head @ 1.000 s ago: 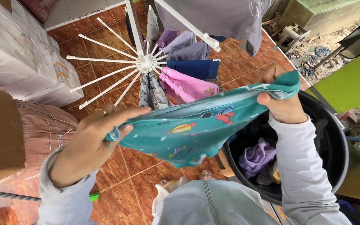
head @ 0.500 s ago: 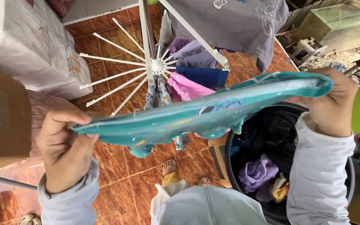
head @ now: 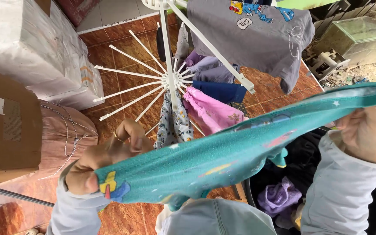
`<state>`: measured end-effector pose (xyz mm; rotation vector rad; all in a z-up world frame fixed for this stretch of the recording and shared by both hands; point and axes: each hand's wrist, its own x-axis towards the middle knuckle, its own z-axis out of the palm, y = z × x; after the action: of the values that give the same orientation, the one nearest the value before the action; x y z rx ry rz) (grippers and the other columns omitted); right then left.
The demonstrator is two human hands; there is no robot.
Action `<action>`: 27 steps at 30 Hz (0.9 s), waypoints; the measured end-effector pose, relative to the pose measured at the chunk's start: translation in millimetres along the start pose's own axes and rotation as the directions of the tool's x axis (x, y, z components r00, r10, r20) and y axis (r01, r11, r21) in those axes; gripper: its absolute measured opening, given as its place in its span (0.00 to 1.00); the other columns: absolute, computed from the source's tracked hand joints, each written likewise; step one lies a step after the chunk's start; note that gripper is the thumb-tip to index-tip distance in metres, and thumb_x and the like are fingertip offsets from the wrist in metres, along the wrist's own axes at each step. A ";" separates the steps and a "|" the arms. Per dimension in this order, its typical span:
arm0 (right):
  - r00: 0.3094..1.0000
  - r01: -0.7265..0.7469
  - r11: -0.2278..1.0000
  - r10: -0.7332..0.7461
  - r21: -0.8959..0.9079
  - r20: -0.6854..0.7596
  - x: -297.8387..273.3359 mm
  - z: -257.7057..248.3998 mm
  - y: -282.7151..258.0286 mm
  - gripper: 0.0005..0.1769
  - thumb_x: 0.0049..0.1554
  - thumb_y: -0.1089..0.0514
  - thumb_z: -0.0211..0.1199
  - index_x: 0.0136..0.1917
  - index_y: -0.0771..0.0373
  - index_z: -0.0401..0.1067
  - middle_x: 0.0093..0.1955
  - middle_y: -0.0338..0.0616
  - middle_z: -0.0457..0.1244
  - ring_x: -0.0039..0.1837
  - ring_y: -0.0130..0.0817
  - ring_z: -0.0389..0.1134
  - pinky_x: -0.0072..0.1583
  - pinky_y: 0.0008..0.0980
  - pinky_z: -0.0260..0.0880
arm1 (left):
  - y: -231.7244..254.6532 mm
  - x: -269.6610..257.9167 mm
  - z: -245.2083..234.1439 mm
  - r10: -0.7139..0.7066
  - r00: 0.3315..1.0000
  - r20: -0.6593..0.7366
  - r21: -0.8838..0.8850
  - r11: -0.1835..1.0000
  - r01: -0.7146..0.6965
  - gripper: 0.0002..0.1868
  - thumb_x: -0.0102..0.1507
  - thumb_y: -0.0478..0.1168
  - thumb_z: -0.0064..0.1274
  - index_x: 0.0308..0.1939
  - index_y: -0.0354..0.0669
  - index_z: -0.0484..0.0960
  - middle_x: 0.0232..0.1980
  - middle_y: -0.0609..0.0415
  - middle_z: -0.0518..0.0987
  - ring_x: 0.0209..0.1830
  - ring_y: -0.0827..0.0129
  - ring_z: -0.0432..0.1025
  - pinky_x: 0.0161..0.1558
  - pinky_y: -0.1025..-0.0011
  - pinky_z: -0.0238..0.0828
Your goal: The person takes clothes from a black bucket, unfolds each item, and hangs them on a white radial drying rack. The person handles pants, shirts, and a towel, placing each on the rack's arms.
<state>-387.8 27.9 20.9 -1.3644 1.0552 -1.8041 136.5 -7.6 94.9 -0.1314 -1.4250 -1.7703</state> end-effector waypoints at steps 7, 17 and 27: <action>0.984 -0.080 0.996 0.072 0.041 0.160 -3.1 -47.7 11.9 0.19 0.70 0.37 0.59 0.43 0.48 0.70 0.34 0.33 0.66 0.35 0.21 0.69 0.42 0.18 0.76 | 35.9 -27.1 -12.6 -0.230 0.972 -0.044 0.930 0.346 0.124 0.06 0.67 0.44 0.48 0.41 0.48 0.73 0.37 0.56 0.79 0.35 0.70 0.67 0.27 0.77 0.64; 0.926 0.372 0.787 -0.281 -0.493 0.251 -18.1 -95.0 29.6 0.23 0.47 0.56 0.72 0.53 0.64 0.67 0.48 0.51 0.64 0.48 0.37 0.69 0.49 0.29 0.71 | 26.0 -33.9 64.1 0.262 0.871 -0.416 0.866 0.405 0.292 0.01 0.52 0.33 0.59 0.26 0.44 0.85 0.51 0.44 0.75 0.46 0.62 0.79 0.44 0.75 0.81; 0.561 0.791 0.284 -0.692 -0.543 0.455 -6.6 -30.2 26.3 0.42 0.51 0.55 0.72 0.70 0.79 0.59 0.80 0.72 0.50 0.79 0.66 0.52 0.78 0.68 0.56 | 26.6 1.0 98.4 0.463 0.852 -0.246 0.756 -0.458 0.467 0.25 0.50 0.50 0.79 0.27 0.39 0.77 0.41 0.51 0.88 0.21 0.76 0.69 0.29 0.76 0.68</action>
<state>-414.7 27.7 -9.5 -2.8434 1.1817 -1.8942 113.6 75.2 149.9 1.3472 -1.8889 0.3997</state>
